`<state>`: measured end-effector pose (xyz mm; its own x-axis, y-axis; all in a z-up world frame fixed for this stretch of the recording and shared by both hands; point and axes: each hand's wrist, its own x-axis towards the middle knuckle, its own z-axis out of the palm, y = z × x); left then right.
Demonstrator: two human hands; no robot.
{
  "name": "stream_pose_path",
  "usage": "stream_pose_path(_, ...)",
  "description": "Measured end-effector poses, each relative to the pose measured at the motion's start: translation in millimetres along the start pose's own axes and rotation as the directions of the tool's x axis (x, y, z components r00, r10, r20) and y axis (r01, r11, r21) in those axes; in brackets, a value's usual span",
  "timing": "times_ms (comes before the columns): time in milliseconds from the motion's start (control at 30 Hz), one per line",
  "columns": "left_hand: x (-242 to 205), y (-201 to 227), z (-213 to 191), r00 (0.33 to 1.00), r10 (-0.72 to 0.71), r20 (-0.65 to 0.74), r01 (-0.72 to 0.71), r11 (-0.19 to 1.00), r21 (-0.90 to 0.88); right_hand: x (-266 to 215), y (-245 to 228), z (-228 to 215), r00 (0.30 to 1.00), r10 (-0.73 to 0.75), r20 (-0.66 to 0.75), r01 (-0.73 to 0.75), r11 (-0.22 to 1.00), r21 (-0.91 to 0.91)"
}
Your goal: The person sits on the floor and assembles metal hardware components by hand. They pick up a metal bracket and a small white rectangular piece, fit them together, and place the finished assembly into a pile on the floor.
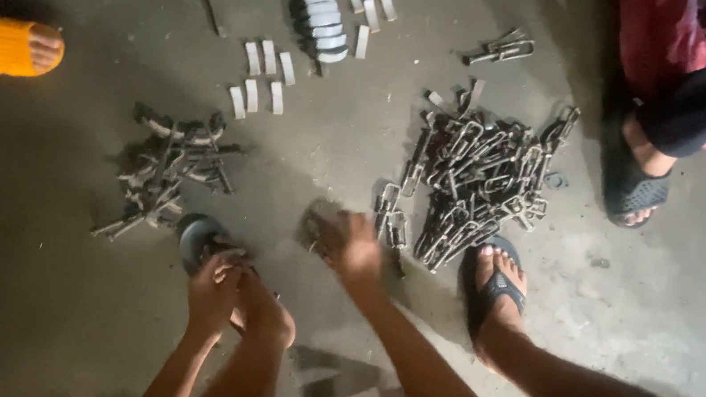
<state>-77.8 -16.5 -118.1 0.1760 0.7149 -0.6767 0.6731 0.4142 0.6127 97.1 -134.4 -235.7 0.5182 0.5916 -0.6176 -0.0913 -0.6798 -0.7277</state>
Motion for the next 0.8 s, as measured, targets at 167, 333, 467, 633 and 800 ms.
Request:
stream_pose_path(167, 3.1, -5.6, 3.5, 0.996, 0.087, 0.007, -0.087, 0.996, 0.036, 42.0, -62.7, -92.9, 0.867, -0.32, -0.382, 0.149, 0.897, -0.415)
stream_pose_path(333, 6.4, 13.0, 7.3, 0.999, -0.048, -0.025, 0.05, 0.998, 0.044, 97.9, -113.2, -180.2, 0.744, -0.499, -0.443, 0.27, 0.832, -0.485)
stream_pose_path(467, 6.6, 16.7, 7.4, 0.994, -0.109, -0.029, 0.112, 0.981, 0.158, 138.3, -123.0, -243.2, 0.856, -0.292, -0.427, -0.008, 0.817, -0.576)
stream_pose_path(633, 14.5, 4.1, 7.5, 0.984, -0.18, -0.014, 0.179, 0.961, 0.21, 183.2, -86.5, -307.7, 0.949, -0.128, -0.288, -0.214, 0.41, -0.887)
stream_pose_path(800, 20.0, -5.6, 11.3, 0.999, -0.04, -0.002, 0.04, 0.992, 0.119, 120.6, -127.5, -284.9, 0.982, -0.178, -0.054, 0.109, 0.785, -0.611)
